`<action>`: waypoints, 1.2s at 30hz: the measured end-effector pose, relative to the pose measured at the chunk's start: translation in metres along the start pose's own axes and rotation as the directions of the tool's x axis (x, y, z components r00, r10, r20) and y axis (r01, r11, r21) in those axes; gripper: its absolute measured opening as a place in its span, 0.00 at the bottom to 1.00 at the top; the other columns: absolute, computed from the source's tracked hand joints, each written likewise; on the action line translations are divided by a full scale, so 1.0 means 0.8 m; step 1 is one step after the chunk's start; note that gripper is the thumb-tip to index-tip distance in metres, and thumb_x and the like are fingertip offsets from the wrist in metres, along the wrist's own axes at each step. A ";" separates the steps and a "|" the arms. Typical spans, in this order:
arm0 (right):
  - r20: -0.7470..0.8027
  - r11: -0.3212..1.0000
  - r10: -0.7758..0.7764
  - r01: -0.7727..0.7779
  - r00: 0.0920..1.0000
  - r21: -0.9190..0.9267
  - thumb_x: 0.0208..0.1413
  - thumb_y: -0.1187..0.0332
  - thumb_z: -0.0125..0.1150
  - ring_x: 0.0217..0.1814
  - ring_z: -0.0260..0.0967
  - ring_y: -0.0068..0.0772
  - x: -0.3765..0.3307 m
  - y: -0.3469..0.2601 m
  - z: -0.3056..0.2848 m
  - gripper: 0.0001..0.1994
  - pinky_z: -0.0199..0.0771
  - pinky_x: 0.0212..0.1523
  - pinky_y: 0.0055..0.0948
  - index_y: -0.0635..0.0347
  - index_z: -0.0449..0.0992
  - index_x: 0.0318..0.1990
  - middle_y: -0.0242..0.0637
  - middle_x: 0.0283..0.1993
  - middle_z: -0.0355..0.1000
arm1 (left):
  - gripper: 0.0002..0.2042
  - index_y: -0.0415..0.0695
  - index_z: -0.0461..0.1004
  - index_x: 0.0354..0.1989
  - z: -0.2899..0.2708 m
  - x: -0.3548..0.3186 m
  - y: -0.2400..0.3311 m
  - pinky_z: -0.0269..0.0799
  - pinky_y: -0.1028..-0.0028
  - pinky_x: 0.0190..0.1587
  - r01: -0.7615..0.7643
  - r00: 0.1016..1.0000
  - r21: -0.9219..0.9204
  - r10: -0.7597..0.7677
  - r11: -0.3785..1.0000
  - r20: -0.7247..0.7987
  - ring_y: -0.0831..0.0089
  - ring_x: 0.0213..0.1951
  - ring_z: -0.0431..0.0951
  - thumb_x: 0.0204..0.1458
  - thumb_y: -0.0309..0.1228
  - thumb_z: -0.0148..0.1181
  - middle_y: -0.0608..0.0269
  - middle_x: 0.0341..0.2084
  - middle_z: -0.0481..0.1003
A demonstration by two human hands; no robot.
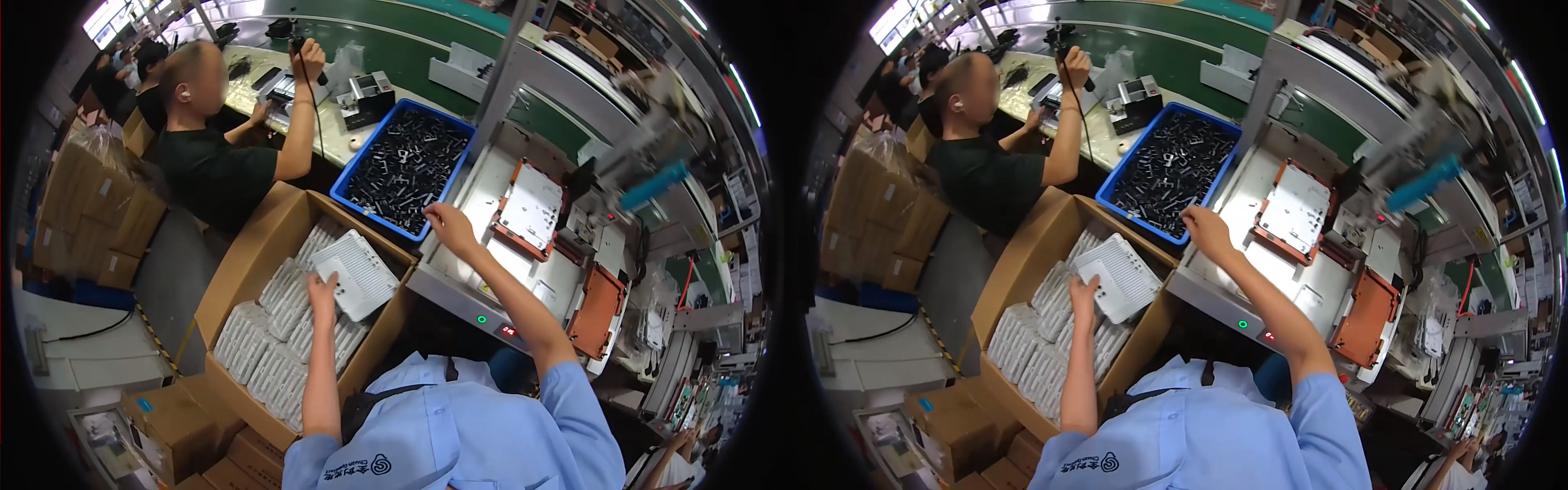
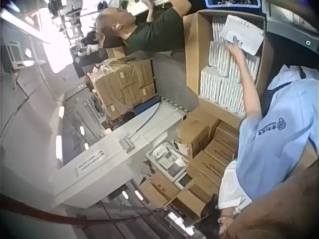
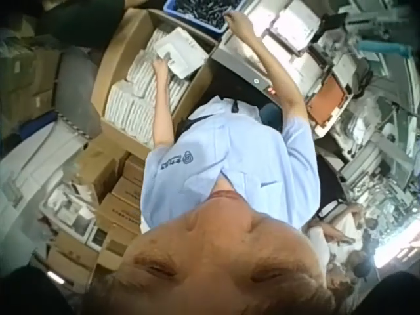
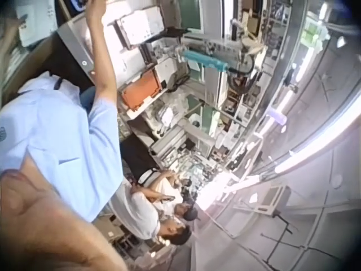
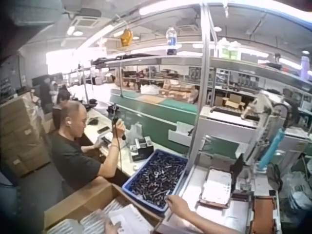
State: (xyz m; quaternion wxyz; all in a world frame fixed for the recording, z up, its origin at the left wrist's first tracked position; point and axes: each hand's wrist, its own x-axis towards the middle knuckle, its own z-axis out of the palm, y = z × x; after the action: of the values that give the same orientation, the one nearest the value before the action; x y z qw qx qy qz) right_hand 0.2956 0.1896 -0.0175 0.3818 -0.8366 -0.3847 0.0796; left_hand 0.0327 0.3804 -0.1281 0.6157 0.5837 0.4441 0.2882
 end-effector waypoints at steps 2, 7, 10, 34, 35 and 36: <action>0.027 0.986 -0.067 0.070 0.997 -0.154 0.53 0.68 0.55 0.43 0.70 0.46 0.045 0.045 0.040 0.06 0.70 0.42 0.40 0.56 0.76 0.36 0.41 0.37 0.74 | 0.13 0.35 0.64 0.43 0.006 -0.016 0.020 0.69 0.76 0.39 0.060 0.998 -0.080 -0.057 0.995 0.041 0.74 0.34 0.74 0.51 0.23 0.60 0.59 0.34 0.75; 0.155 0.867 -0.178 0.230 0.972 -0.443 0.48 0.69 0.57 0.44 0.67 0.47 0.099 0.098 0.135 0.08 0.71 0.43 0.42 0.56 0.73 0.37 0.41 0.39 0.70 | 0.12 0.38 0.67 0.46 -0.033 -0.078 0.083 0.72 0.77 0.41 0.162 0.986 -0.447 -0.129 0.880 0.103 0.75 0.37 0.75 0.54 0.23 0.56 0.59 0.39 0.75; 0.173 0.813 -0.213 0.273 0.961 -0.514 0.48 0.70 0.54 0.42 0.69 0.46 0.105 0.119 0.160 0.07 0.71 0.42 0.42 0.58 0.72 0.36 0.41 0.39 0.71 | 0.12 0.39 0.70 0.46 -0.053 -0.095 0.063 0.76 0.75 0.36 0.329 0.943 -0.608 -0.281 0.723 0.175 0.75 0.34 0.77 0.55 0.27 0.57 0.63 0.35 0.76; -0.053 0.888 0.032 -0.004 0.998 0.460 0.53 0.74 0.62 0.37 0.71 0.21 -0.083 -0.239 -0.051 0.12 0.71 0.41 0.22 0.64 0.76 0.45 0.35 0.39 0.75 | 0.26 0.47 0.56 0.61 0.049 -0.105 0.229 0.68 0.70 0.53 0.426 0.757 -0.619 0.116 0.660 0.643 0.74 0.52 0.70 0.55 0.21 0.55 0.64 0.52 0.68; -0.038 0.868 0.090 -0.060 0.995 0.493 0.52 0.74 0.63 0.36 0.71 0.22 -0.094 -0.239 -0.060 0.11 0.72 0.39 0.22 0.64 0.76 0.44 0.36 0.38 0.75 | 0.25 0.47 0.56 0.62 0.059 -0.114 0.231 0.68 0.70 0.53 0.456 0.742 -0.621 0.112 0.638 0.661 0.74 0.53 0.69 0.56 0.23 0.55 0.65 0.52 0.67; -0.021 0.843 0.145 -0.113 0.989 0.525 0.51 0.75 0.63 0.35 0.71 0.23 -0.104 -0.237 -0.068 0.11 0.72 0.38 0.23 0.65 0.76 0.43 0.37 0.38 0.75 | 0.25 0.49 0.55 0.63 0.068 -0.120 0.228 0.66 0.69 0.54 0.450 0.714 -0.600 0.136 0.662 0.686 0.73 0.54 0.67 0.58 0.26 0.54 0.65 0.54 0.66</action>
State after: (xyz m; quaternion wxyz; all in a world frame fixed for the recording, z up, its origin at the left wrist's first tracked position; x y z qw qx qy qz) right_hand 0.1508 0.1782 0.1400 0.5998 -0.7272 -0.2800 0.1817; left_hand 0.0684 0.2992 0.0655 0.9372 0.3047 0.0848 0.1470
